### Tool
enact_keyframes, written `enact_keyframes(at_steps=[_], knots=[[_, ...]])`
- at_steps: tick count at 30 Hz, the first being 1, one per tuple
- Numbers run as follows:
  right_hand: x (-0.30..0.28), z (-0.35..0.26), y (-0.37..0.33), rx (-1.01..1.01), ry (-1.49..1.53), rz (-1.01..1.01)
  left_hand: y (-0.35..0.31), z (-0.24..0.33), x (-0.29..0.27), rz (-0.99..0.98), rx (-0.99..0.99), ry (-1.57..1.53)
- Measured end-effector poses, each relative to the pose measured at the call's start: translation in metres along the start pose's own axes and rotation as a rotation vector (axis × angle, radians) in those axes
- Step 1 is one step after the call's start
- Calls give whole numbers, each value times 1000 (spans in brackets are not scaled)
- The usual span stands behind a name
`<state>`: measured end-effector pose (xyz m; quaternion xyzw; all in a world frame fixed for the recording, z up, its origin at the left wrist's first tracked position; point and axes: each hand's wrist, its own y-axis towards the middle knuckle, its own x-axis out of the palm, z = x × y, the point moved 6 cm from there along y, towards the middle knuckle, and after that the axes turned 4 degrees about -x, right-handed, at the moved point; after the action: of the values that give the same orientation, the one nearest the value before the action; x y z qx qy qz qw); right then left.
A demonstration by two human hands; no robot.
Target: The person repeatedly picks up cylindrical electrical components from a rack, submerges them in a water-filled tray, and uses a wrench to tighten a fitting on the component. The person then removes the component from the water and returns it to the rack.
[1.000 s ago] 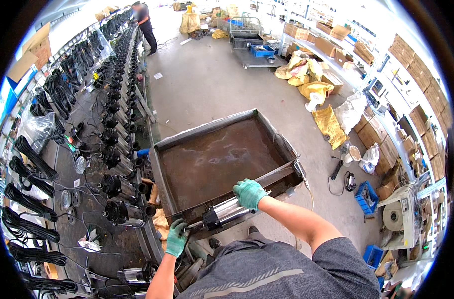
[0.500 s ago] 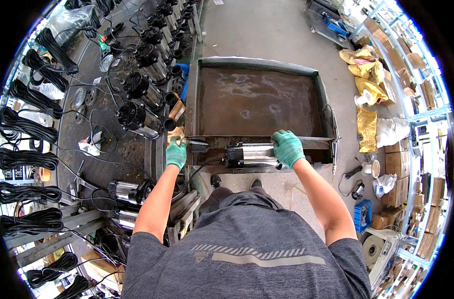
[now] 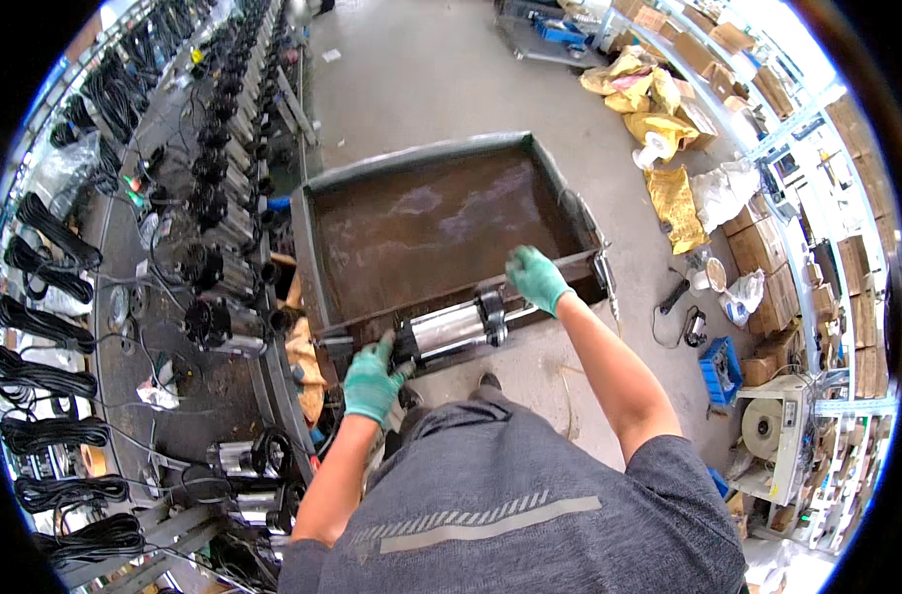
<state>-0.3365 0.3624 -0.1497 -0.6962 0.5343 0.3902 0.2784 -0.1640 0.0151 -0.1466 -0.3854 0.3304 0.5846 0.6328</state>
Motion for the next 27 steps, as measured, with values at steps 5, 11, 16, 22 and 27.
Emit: enact_keyframes(at_steps=[5,11,16,22,27], knots=[[17,45,-42,176,106,-794,3,22,-3,-26,-68,174],[38,58,-64,781,668,-818,6,26,-1,-73,-143,249],[57,59,-73,722,1002,-835,10,25,2,-88,-218,172],[36,39,-71,136,436,-797,11,25,1,-102,-246,151],[23,21,-57,-205,-436,-580,12,25,1,-88,-250,102]])
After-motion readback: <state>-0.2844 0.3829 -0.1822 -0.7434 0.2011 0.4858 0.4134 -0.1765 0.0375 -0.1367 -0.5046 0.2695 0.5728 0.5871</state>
